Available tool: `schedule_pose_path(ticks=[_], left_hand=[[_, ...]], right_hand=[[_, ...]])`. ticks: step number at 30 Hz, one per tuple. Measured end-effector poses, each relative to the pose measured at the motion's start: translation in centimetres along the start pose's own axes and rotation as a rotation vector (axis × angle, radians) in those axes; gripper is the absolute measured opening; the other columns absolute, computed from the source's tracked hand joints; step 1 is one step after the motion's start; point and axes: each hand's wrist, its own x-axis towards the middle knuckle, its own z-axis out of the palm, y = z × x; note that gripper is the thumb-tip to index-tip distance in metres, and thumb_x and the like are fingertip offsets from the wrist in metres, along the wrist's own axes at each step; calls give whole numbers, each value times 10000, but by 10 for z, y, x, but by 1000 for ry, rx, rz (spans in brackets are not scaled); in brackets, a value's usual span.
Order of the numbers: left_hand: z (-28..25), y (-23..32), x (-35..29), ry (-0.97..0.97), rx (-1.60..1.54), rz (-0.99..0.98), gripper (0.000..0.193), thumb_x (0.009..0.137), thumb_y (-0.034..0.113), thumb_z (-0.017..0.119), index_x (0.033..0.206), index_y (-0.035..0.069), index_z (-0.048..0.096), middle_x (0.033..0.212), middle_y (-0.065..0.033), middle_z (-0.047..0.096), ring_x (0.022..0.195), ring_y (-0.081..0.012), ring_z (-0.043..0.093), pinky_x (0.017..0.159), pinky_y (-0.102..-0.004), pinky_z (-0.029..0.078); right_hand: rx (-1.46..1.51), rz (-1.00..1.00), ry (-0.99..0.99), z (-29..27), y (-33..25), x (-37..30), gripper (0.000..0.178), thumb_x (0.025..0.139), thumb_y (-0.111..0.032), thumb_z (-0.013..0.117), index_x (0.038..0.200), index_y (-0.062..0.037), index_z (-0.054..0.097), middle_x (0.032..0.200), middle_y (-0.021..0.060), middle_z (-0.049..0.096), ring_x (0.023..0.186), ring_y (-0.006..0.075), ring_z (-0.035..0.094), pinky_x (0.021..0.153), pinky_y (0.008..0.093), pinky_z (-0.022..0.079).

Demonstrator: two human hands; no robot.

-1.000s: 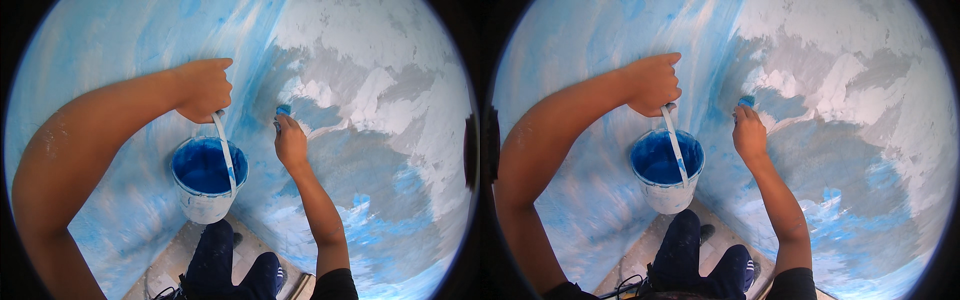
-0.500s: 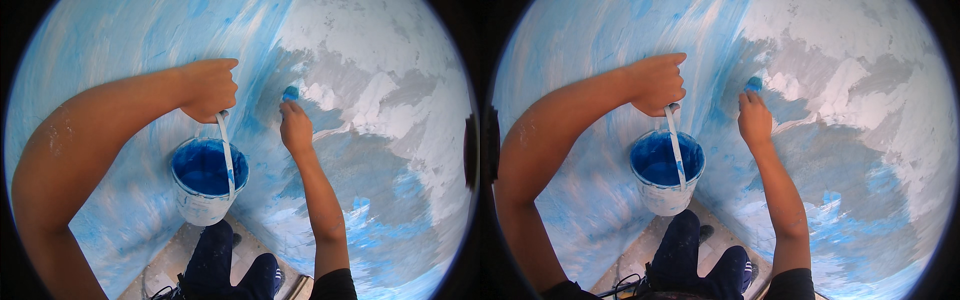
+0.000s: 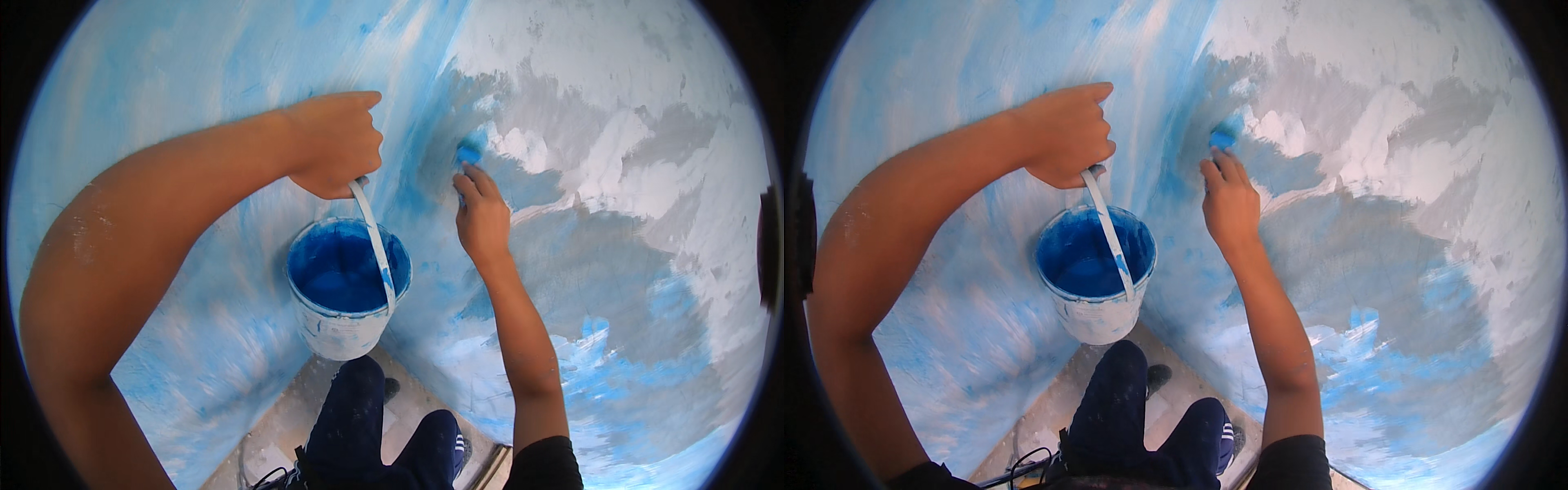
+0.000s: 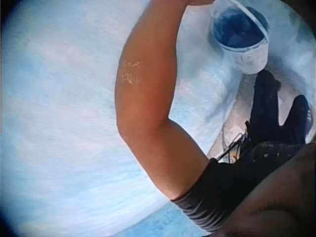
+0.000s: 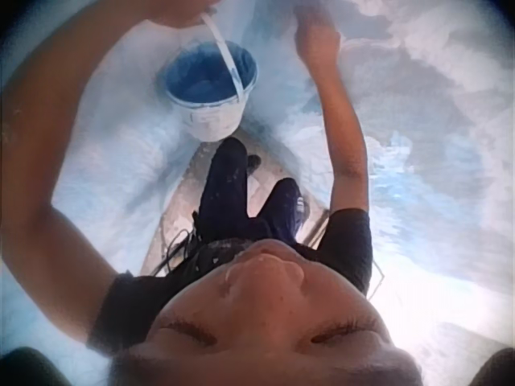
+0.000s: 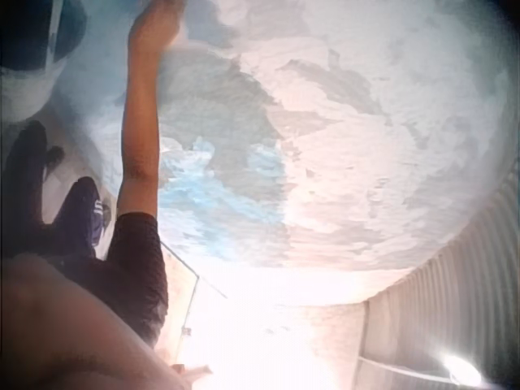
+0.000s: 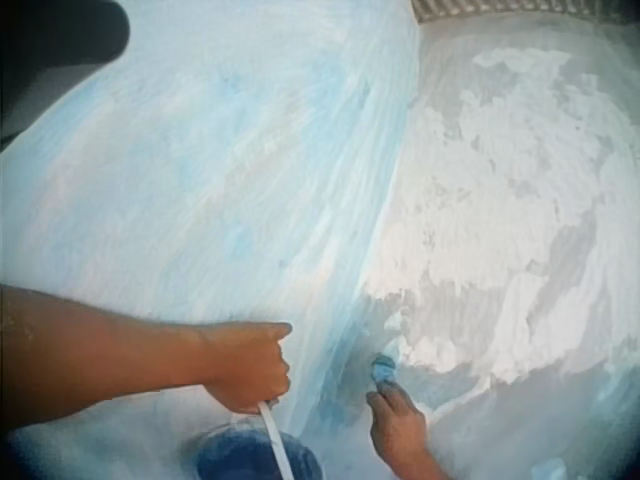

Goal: The person paints a wall with blue paint using a brush while holding a bucket. They dip the brush into the bucket and apply the paint to the wall surface in multiple strokes.

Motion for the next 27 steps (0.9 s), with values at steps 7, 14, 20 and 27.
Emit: schedule_pose_path(ticks=[7, 14, 20, 27], left_hand=[[-3, 0, 6, -90, 19, -12, 414, 995, 441, 659, 714, 147, 737, 597, -32, 684, 540, -140, 581, 924, -397, 440], [5, -1, 9, -83, 52, -7, 406, 993, 436, 657, 730, 139, 742, 598, -40, 689, 565, -137, 612, 956, -397, 450], [8, -2, 7, -62, 72, -12, 402, 984, 441, 666, 736, 136, 750, 616, -54, 704, 576, -137, 626, 931, -393, 457], [11, 1, 4, 16, 76, -25, 442, 997, 410, 656, 647, 153, 742, 579, -33, 668, 534, -155, 595, 972, -393, 449]], right_hand=[[119, 129, -150, 19, 3, -88, 265, 852, 75, 669, 1080, -55, 705, 1368, 156, 674, 1311, 371, 630, 984, 471, 585], [141, 274, 86, -4, 25, -126, 334, 835, 134, 678, 1129, -17, 723, 1386, 222, 666, 1273, 437, 642, 1017, 468, 565], [20, 170, 307, -26, 36, -119, 266, 885, 112, 680, 1106, -27, 730, 1389, 211, 671, 1279, 424, 647, 1025, 456, 557], [158, 257, 252, -57, 35, -109, 319, 879, 143, 626, 1135, -18, 726, 1402, 224, 660, 1274, 431, 647, 1022, 469, 556]])
